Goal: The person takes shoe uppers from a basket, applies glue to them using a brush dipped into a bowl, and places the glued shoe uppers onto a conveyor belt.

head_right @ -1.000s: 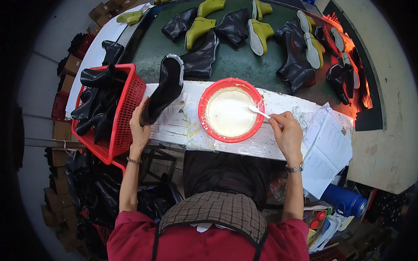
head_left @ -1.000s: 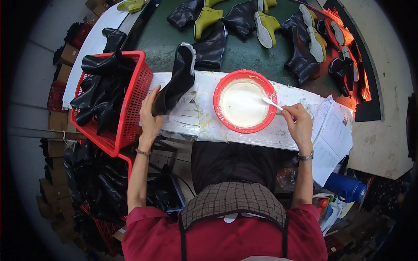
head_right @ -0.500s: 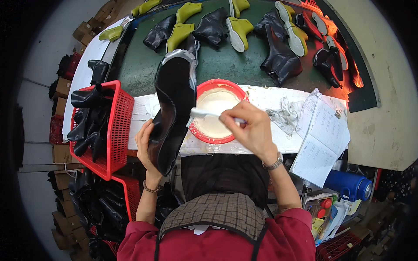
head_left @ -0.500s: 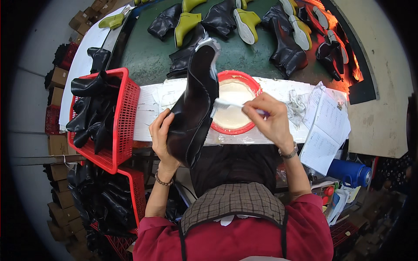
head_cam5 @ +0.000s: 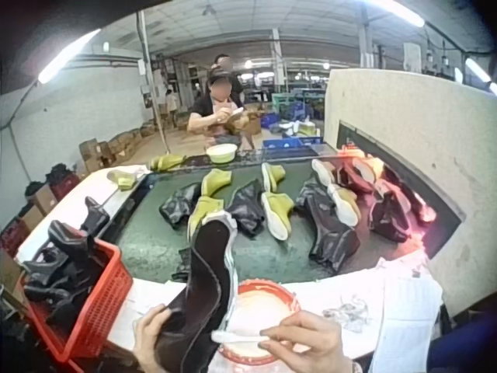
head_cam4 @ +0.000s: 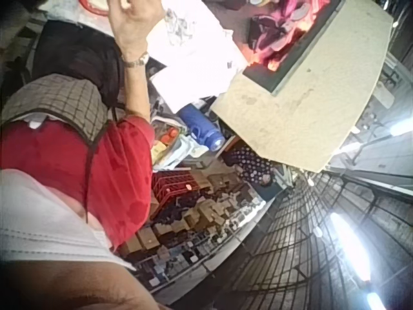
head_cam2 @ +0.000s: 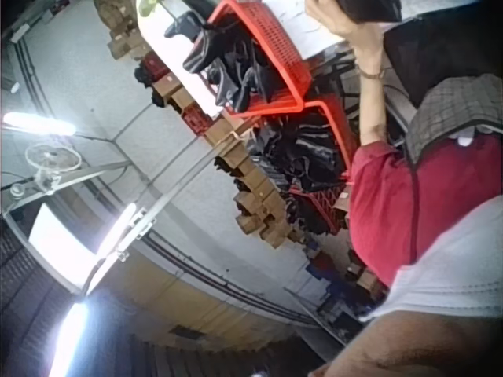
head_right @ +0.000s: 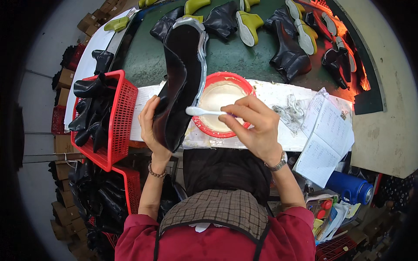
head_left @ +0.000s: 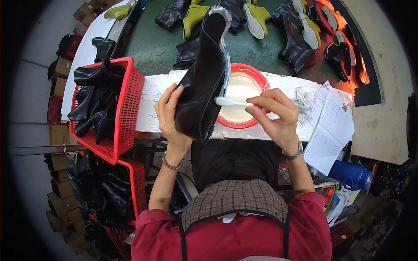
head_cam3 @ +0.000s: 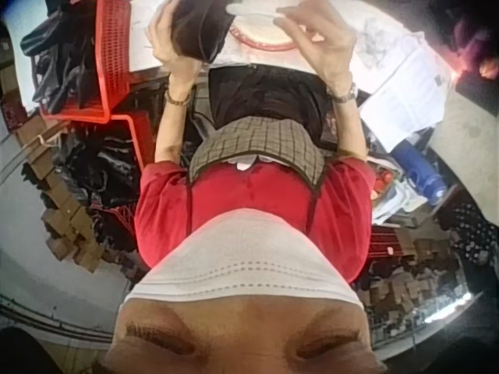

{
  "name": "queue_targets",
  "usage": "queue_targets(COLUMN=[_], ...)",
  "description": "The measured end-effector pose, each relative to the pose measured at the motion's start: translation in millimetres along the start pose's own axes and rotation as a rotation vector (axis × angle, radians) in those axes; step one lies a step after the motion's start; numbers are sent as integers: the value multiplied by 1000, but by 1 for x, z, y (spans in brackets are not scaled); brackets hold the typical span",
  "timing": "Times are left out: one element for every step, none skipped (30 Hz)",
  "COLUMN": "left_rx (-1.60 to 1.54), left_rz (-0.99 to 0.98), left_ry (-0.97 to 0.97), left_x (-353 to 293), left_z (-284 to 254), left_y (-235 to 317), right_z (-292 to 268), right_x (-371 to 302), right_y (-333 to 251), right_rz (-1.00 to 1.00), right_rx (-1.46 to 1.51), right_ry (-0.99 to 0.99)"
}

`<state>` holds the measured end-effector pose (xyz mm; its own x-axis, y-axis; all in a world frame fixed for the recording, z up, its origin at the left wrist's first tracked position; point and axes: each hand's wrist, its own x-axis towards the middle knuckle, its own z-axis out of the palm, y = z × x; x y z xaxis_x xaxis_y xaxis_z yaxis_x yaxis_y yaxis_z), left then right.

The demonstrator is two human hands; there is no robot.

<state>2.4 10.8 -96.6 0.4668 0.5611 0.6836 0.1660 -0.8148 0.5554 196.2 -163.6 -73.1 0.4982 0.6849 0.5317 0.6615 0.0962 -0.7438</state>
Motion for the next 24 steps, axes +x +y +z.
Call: queue_targets(left_rx=[43,85,88,90,92,92,106,121,116,134,152,152,163,174,172,139,107,8,-93,-193,-242,-291,-466,-516], left_rz=[29,57,56,64,72,72,83,95,95,94,93,93,85,78,77,49,20,-32,-163,-293,-415,-535,-638,-737], left_ry=[1,2,4,24,43,44,71,98,97,97,97,97,97,97,99,97,95,96,92,87,41,-4,-45,-38], left_x=[2,4,6,8,10,12,14,15,17,19,19,19,18,18,18,20,21,22,19,14,10,11,13,12], left_z=[1,3,4,6,7,8,10,10,13,14,15,14,13,10,8,1,-8,-16,-29,-43,-61,-73,-84,-91], left_y=[-2,-3,-5,-7,-9,-11,-12,-14,-15,-17,-18,-19,-20,-21,-23,-26,-30,-36,-45,-54,-63,-65,-63,-66], right_z=[0,-1,-2,-3,-3,-4,-4,-5,-6,-6,-4,-2,0,2,1,0,-1,-4,-6,-6,-4,0,-1,-2], right_x=[-1,-1,-1,-1,0,0,1,2,2,1,0,0,0,0,1,2,4,5,7,7,4,3,2,5], right_y=[-2,-3,-6,-8,-11,-14,-17,-21,-25,-29,-31,-33,-34,-35,-32,-24,-14,1,17,32,48,63,74,74], right_rz=[-46,-46,-78,-109,-110,-134,-159,-159,-169,-179,-145,-145,-73,-1,-2,99,199,200,164,126,123,58,-7,-19], right_rx=[-11,-11,-37,-64,-61,-83,-105,-104,-117,-130,-94,-93,-30,34,31,42,52,43,-200,-443,-446,-615,-785,-783], right_ry=[16,15,5,-4,-6,-20,-34,-35,-59,-83,-98,-98,-128,-158,-158,-167,-175,-169,-150,-129,-125,-241,-357,-355])
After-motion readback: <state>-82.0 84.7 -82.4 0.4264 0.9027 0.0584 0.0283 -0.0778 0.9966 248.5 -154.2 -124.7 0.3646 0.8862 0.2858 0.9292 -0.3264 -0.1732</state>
